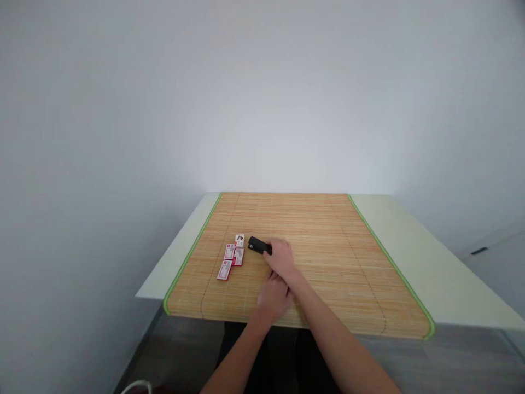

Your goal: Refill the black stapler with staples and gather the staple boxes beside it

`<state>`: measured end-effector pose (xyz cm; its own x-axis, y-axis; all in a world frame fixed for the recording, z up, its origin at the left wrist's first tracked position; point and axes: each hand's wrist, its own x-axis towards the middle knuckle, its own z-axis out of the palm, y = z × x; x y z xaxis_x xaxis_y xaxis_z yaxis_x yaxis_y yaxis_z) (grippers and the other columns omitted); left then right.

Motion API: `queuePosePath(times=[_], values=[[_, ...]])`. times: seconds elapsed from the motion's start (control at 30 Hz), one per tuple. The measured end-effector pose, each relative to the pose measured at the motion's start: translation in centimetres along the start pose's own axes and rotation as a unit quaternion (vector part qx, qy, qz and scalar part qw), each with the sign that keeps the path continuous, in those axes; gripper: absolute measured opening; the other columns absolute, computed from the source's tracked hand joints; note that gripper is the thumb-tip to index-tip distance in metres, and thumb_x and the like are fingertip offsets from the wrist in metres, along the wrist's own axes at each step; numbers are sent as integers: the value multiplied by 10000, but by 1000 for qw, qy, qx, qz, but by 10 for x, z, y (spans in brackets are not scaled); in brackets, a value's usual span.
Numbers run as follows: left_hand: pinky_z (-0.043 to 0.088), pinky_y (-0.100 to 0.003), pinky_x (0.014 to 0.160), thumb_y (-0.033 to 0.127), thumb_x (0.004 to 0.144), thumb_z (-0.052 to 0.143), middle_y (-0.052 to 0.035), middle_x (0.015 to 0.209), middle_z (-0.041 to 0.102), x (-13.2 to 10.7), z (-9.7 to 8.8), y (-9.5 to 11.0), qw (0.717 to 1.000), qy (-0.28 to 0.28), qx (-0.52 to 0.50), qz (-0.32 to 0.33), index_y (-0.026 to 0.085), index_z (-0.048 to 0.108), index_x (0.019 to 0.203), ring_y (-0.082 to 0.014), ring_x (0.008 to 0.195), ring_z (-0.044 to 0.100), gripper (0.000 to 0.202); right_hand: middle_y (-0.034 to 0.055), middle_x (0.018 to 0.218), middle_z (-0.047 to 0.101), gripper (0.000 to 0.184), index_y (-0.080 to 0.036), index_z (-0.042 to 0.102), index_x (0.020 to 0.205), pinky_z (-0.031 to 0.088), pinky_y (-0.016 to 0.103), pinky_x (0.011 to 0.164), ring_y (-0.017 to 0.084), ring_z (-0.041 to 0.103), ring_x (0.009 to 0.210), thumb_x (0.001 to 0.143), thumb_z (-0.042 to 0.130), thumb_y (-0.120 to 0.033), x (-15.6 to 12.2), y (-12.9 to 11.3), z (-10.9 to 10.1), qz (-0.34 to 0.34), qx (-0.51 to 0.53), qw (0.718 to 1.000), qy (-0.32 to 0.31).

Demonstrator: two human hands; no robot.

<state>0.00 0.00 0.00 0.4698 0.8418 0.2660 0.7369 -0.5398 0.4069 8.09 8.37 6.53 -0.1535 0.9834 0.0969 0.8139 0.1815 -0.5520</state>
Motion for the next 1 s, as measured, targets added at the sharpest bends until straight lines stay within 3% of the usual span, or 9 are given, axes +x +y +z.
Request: queuePosePath(times=[0.1,0.23,0.3,0.37,0.47,0.57,0.83,1.0], values=[[307,-476,1256,177,957,507,-54,1386,656,-2,-13,7,999,36,-30,2,249,627,1338,-235,1373,521,406,86,1238,715,348,-241,689,1243,373,418,1078,273,590,1193,899,656,-271,6,38,-20,-20,-14,1000,-1],[439,-457,1150,94,943,460,-59,1300,677,-2,-20,11,995,67,-68,-28,237,674,1220,-226,1253,583,379,80,1248,721,385,-245,690,1278,423,395,1037,260,613,1163,895,658,-270,-8,82,-46,-44,-27,999,-1],[457,-460,1125,120,970,442,-75,1306,664,-1,-21,12,994,81,-51,-61,231,655,1255,-234,1247,578,373,76,1238,727,395,-254,687,1295,439,394,1029,255,624,1150,902,646,-277,-19,98,-54,-56,-29,998,-4],[399,-506,1177,185,1004,439,-98,1434,587,1,-20,14,991,97,-8,-90,221,581,1383,-264,1354,502,407,70,1221,734,397,-261,688,1301,448,397,1027,252,634,1137,908,635,-284,-27,107,-59,-65,-31,997,-6],[270,-572,1249,286,1030,442,-97,1611,416,5,-16,18,988,97,59,-109,231,449,1527,-304,1506,326,499,70,1214,740,398,-267,692,1303,454,407,1029,259,643,1135,911,631,-295,-30,111,-61,-74,-35,997,-9],[213,-603,1263,345,1042,423,-67,1665,341,8,-12,21,984,81,96,-123,271,386,1576,-321,1548,249,540,77,1225,743,396,-277,702,1295,445,417,1048,274,641,1164,903,650,-307,-28,110,-63,-80,-39,996,-17],[176,-641,1260,423,1046,395,-44,1659,361,13,-7,26,978,68,118,-160,321,356,1597,-335,1519,301,561,61,1219,748,359,-309,725,1233,382,481,1087,294,633,1177,877,691,-336,-15,110,-70,-72,-63,994,-46],[149,-655,1262,400,1028,438,-66,1627,409,13,-8,27,977,62,120,-165,305,450,1548,-341,1511,303,529,45,1302,707,459,-346,667,1313,281,543,1141,305,578,1250,867,733,-437,1,85,-57,-107,-65,990,-61]])
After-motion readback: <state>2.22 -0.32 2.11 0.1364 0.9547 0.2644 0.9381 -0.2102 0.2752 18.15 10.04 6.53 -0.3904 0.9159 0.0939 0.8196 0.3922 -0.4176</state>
